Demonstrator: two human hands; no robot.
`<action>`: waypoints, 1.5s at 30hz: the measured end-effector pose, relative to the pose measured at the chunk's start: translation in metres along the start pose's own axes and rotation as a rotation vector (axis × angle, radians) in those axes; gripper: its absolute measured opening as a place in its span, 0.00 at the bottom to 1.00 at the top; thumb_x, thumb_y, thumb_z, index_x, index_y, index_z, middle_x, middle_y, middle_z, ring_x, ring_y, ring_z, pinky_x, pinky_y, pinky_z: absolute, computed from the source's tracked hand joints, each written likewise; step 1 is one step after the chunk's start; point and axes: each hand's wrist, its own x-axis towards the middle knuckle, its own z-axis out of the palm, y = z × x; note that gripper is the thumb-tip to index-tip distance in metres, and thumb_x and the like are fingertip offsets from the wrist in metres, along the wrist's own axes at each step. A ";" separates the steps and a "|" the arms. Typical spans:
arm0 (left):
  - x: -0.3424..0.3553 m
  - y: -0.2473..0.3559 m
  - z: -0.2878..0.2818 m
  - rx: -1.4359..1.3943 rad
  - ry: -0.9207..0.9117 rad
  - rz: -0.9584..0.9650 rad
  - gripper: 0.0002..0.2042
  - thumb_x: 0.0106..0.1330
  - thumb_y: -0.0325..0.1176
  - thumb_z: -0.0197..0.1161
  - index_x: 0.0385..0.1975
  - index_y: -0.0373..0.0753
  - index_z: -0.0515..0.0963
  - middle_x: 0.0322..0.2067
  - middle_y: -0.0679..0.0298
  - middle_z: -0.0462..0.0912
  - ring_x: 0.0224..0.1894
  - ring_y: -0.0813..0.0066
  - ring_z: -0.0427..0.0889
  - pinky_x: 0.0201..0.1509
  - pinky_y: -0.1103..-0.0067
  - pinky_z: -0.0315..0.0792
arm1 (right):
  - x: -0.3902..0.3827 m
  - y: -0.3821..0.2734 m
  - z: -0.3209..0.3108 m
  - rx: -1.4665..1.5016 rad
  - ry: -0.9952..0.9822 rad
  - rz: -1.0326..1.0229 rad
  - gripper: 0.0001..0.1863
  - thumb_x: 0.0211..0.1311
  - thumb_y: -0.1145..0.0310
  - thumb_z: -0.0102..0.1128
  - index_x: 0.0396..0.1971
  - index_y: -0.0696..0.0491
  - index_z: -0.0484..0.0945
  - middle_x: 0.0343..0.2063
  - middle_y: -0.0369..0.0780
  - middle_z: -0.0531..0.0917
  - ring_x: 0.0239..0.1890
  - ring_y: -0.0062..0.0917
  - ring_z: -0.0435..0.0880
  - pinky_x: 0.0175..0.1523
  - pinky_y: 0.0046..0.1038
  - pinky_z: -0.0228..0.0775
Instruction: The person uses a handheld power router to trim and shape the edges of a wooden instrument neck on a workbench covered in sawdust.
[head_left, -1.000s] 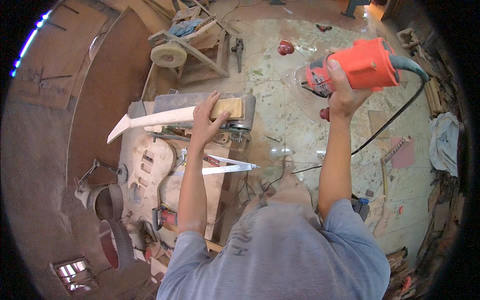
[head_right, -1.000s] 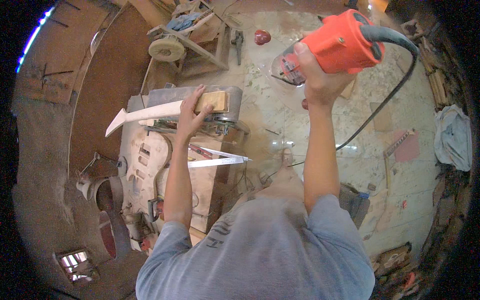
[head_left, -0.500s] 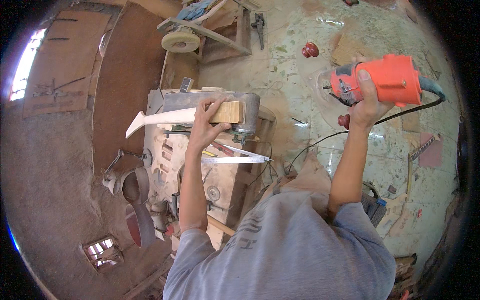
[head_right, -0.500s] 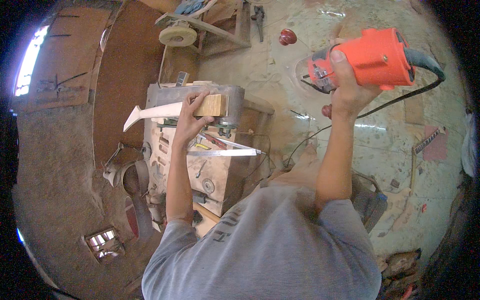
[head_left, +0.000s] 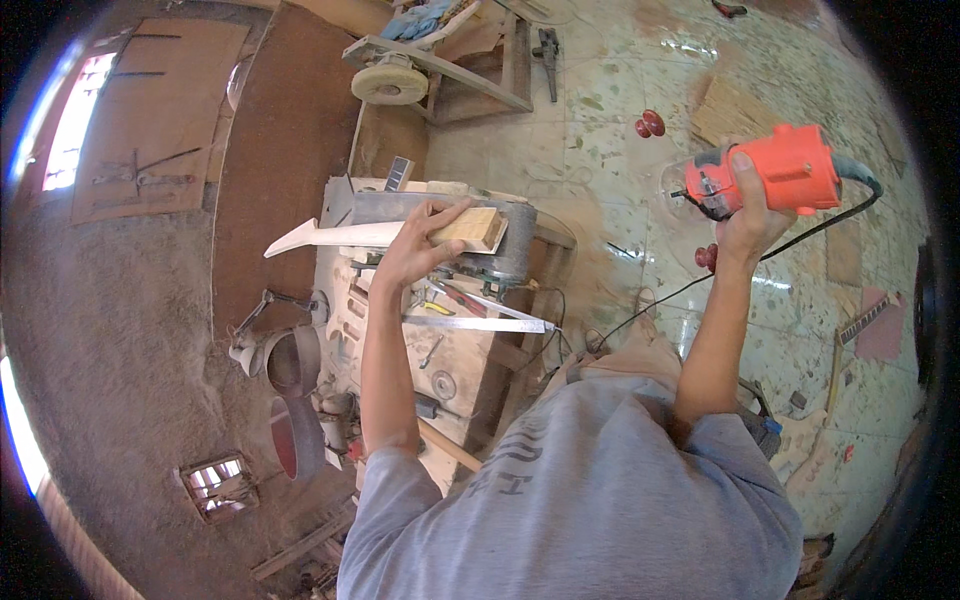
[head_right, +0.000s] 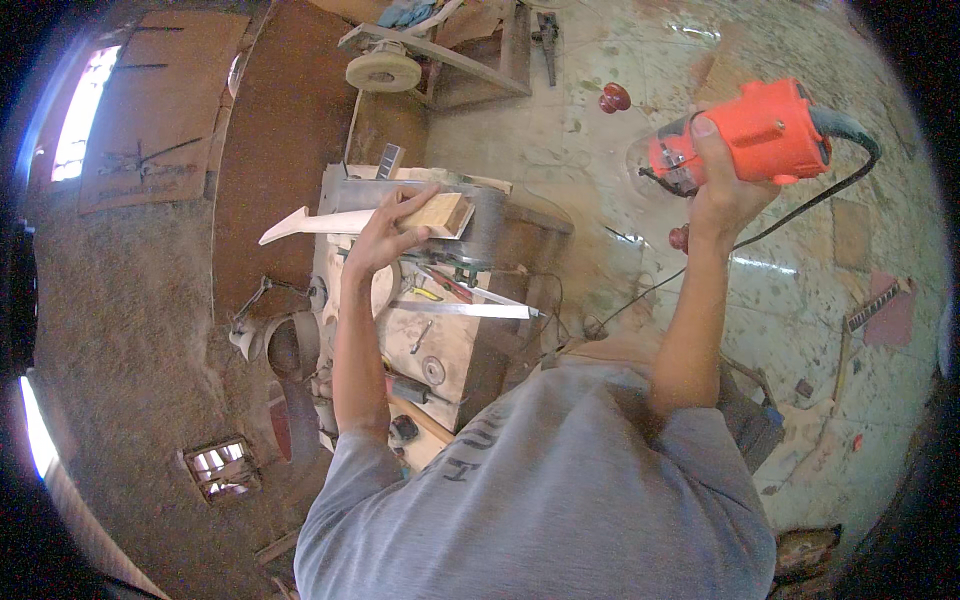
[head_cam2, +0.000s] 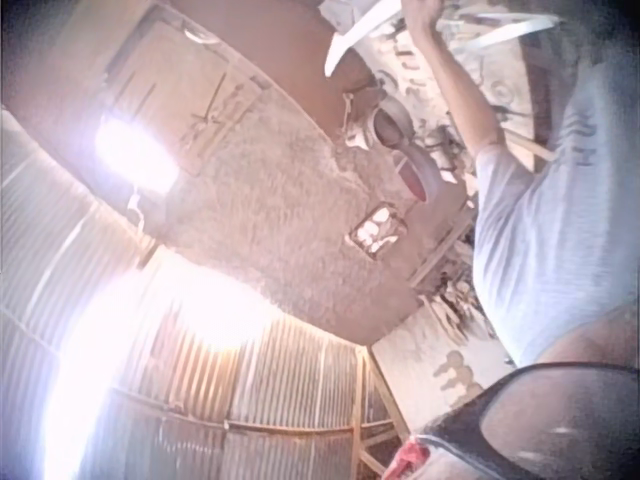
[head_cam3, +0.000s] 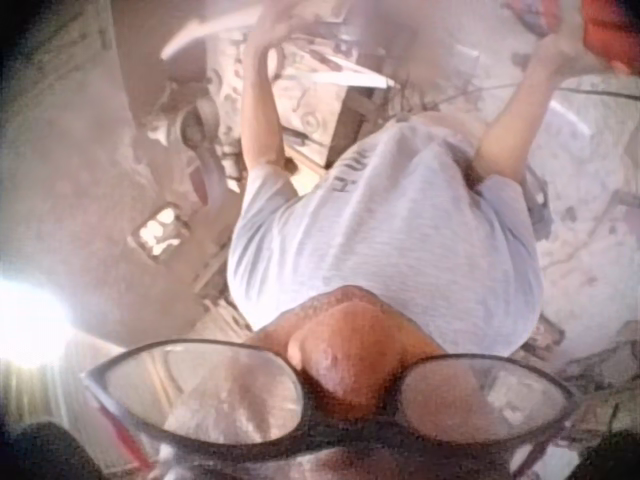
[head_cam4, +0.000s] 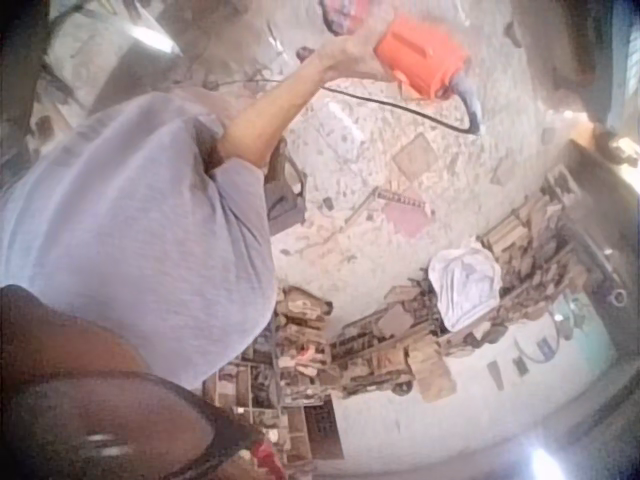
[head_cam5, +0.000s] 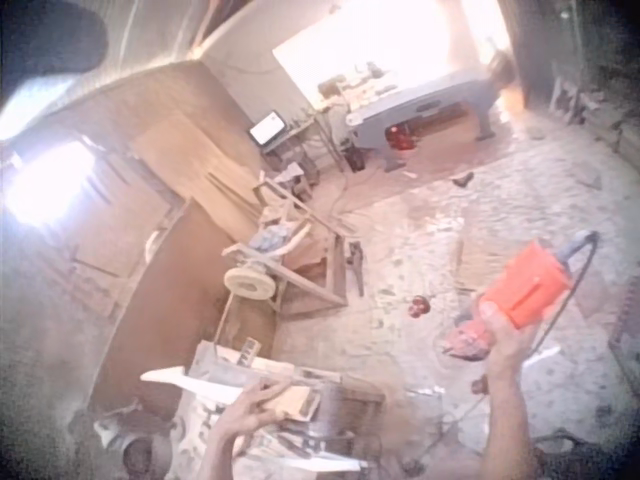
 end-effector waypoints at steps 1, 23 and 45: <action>0.001 0.002 -0.003 0.028 -0.008 0.013 0.38 0.59 0.58 0.76 0.70 0.50 0.79 0.56 0.58 0.75 0.62 0.59 0.73 0.69 0.65 0.69 | 0.001 -0.001 0.001 0.024 -0.006 0.008 0.42 0.54 0.75 0.78 0.69 0.59 0.66 0.63 0.47 0.78 0.57 0.33 0.84 0.66 0.37 0.75; 0.010 0.010 0.014 0.174 0.282 0.169 0.25 0.72 0.54 0.63 0.56 0.40 0.85 0.53 0.50 0.83 0.59 0.48 0.79 0.69 0.59 0.66 | -0.003 -0.009 -0.007 -0.104 -0.027 -0.049 0.37 0.62 0.75 0.71 0.71 0.64 0.67 0.54 0.50 0.83 0.52 0.37 0.88 0.61 0.37 0.80; 0.017 0.003 0.020 0.312 0.360 0.125 0.30 0.59 0.60 0.69 0.50 0.39 0.85 0.46 0.50 0.82 0.53 0.48 0.81 0.60 0.59 0.71 | -0.033 -0.043 0.007 -0.110 0.001 -0.088 0.39 0.61 0.75 0.71 0.72 0.59 0.66 0.63 0.44 0.78 0.54 0.33 0.85 0.60 0.38 0.79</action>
